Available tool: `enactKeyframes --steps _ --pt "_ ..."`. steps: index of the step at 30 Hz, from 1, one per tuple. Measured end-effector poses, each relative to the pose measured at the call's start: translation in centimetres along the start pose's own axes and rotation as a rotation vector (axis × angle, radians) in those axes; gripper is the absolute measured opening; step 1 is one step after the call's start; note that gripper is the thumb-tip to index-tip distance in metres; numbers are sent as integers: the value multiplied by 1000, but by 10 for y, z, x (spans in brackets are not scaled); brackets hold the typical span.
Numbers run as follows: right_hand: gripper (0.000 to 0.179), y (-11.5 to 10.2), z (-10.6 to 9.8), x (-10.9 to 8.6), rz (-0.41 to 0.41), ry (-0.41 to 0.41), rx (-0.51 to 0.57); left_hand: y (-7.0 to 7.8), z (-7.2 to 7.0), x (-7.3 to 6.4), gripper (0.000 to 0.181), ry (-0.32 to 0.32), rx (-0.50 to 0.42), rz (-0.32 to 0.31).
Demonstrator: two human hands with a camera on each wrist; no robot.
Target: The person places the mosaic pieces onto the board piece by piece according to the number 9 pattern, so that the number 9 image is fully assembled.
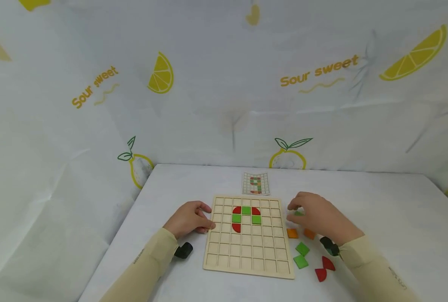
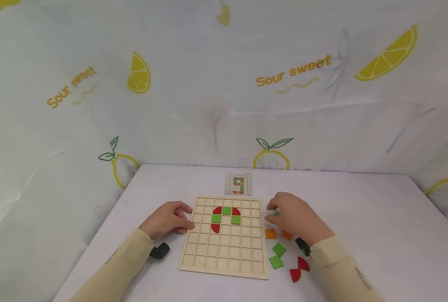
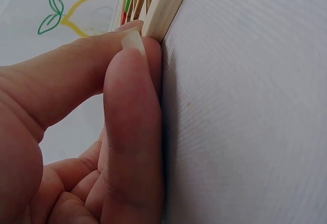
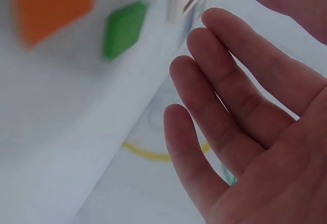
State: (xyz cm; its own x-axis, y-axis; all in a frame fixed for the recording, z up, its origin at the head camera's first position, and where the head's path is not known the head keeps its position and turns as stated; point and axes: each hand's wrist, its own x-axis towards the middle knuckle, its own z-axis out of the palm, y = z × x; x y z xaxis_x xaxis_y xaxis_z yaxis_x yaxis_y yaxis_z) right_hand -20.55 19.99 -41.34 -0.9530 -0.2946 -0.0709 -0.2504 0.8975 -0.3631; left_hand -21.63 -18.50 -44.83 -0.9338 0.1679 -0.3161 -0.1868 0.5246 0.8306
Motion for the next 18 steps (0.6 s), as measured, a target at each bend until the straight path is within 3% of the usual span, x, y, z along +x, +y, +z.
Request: enactKeyframes --steps 9,18 --pt "34 36 -4 -9 91 -30 52 1 0 -1 49 12 -4 -1" --pt "35 41 2 -11 77 -15 50 -3 0 0 49 -3 -14 0"
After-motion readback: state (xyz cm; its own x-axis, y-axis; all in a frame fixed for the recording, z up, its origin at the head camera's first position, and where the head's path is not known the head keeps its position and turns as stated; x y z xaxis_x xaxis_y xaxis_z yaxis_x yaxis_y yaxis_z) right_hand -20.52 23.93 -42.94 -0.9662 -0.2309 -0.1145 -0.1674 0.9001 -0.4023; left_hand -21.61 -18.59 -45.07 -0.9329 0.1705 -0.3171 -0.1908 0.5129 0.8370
